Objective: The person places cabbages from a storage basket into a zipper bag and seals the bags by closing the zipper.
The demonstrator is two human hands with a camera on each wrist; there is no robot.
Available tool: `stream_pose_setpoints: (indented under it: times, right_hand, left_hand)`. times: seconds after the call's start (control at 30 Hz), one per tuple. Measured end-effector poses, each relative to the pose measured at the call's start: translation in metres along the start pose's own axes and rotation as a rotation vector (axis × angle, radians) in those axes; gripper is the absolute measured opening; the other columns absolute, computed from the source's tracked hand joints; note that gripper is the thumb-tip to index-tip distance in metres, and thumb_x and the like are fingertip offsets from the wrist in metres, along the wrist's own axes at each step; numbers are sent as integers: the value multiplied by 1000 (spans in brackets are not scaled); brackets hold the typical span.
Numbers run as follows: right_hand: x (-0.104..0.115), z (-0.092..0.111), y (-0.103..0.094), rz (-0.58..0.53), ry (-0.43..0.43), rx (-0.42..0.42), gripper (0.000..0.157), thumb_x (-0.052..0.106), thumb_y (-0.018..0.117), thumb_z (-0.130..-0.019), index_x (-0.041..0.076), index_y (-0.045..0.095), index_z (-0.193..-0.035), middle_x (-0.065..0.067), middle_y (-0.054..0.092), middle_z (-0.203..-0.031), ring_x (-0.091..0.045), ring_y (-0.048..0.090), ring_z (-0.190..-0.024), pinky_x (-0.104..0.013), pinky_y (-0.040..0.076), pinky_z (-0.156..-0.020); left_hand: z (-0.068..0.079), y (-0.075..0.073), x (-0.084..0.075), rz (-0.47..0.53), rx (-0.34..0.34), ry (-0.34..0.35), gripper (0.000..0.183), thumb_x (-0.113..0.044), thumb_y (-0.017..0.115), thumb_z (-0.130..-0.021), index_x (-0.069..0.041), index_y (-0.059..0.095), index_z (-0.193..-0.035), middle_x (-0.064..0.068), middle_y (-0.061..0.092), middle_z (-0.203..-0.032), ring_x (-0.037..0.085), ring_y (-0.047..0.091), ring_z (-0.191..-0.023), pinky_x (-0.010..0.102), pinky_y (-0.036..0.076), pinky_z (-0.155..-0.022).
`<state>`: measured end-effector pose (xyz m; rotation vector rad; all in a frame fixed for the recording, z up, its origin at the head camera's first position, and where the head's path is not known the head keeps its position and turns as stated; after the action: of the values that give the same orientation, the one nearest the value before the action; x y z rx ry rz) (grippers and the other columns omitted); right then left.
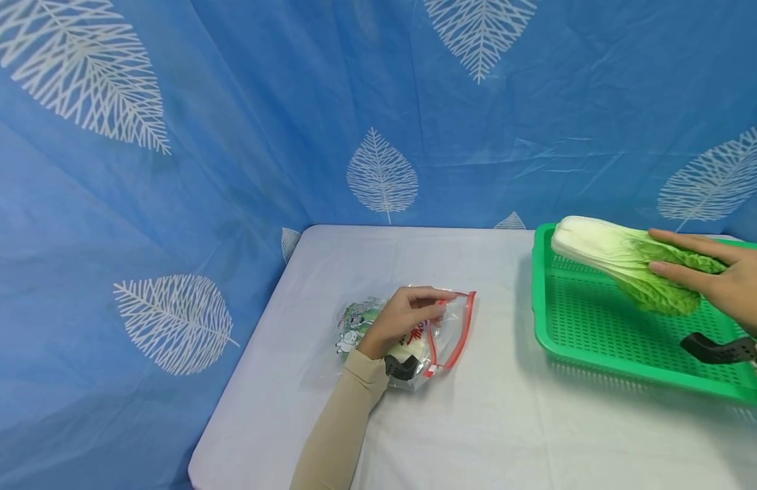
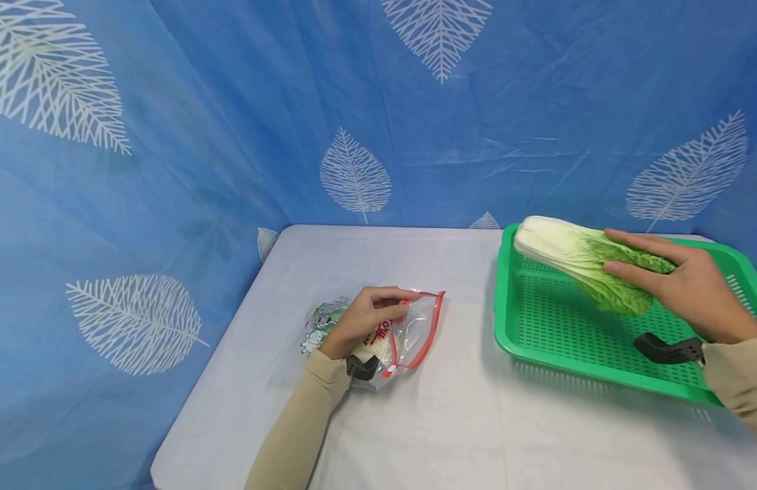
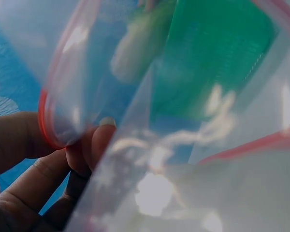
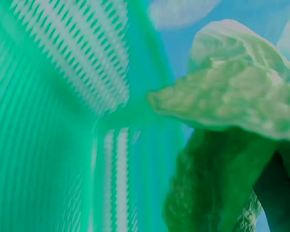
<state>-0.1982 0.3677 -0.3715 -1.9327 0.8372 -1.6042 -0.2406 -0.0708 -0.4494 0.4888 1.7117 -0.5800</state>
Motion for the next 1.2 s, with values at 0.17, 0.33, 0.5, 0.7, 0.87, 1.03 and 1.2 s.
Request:
stream_pose_setpoints:
  times: [0.17, 0.33, 0.5, 0.7, 0.87, 1.03, 1.2]
  right_hand:
    - [43, 19, 6, -85, -67, -16, 59, 19, 63, -104, 31, 42, -158, 18, 33, -161, -3, 62, -108, -20, 42, -81]
    - [89, 39, 27, -88, -96, 51, 54, 23, 71, -99, 28, 55, -150, 16, 46, -153, 1, 57, -83, -24, 37, -53]
    - [117, 58, 54, -159, -116, 127, 53, 20, 73, -97, 27, 58, -147, 10, 48, -153, 7, 36, -137, -9, 41, -84]
    - [131, 69, 78, -218, -119, 141, 51, 21, 74, -97, 29, 60, -145, 6, 53, -151, 3, 42, -136, -9, 44, -89]
    - [144, 68, 104, -220, -170, 125, 47, 23, 76, -95, 33, 64, -140, 5, 56, -147, 0, 46, -134, -13, 46, -82]
    - [154, 67, 130, -168, -239, 65, 44, 25, 80, -92, 33, 69, -134, 2, 60, -142, -6, 52, -130, -20, 47, -68]
    - [157, 69, 154, -202, -242, 1, 44, 24, 81, -90, 29, 71, -133, 1, 63, -139, -8, 57, -124, -23, 43, -49]
  left_hand:
    - [0, 0, -3, -4, -8, 1, 34, -9, 66, -100, 1, 67, -132, 35, 61, -115, 17, 64, -81, 28, 56, -77]
    - [1, 0, -8, -36, 0, 11, 33, -9, 65, -101, 0, 68, -132, 33, 62, -110, 18, 64, -80, 30, 55, -75]
    - [4, -5, -23, -78, -6, 56, 33, -7, 66, -100, 0, 68, -133, 18, 69, -111, 20, 65, -80, 35, 57, -76]
    - [10, -13, -41, -100, -26, 92, 33, -5, 65, -99, 0, 68, -132, 8, 70, -120, 24, 65, -81, 40, 58, -74]
    - [14, -20, -50, -117, -34, 130, 32, -4, 65, -98, 2, 69, -130, 12, 70, -120, 24, 65, -82, 32, 57, -74]
    - [15, -20, -52, -81, -20, 152, 33, -4, 66, -99, 3, 68, -130, 14, 68, -124, 23, 66, -94, 33, 58, -79]
    - [15, -18, -54, -79, 3, 158, 33, -5, 66, -99, 2, 68, -132, 16, 65, -131, 23, 67, -107, 33, 57, -85]
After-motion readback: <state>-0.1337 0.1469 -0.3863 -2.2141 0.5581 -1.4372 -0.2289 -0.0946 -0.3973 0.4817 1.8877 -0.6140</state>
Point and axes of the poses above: each hand's wrist, its own z-axis away from the middle knuckle, its own y-axis out of the palm, x = y × z, the point moved 5 cm from there along -z, towards the middle knuckle
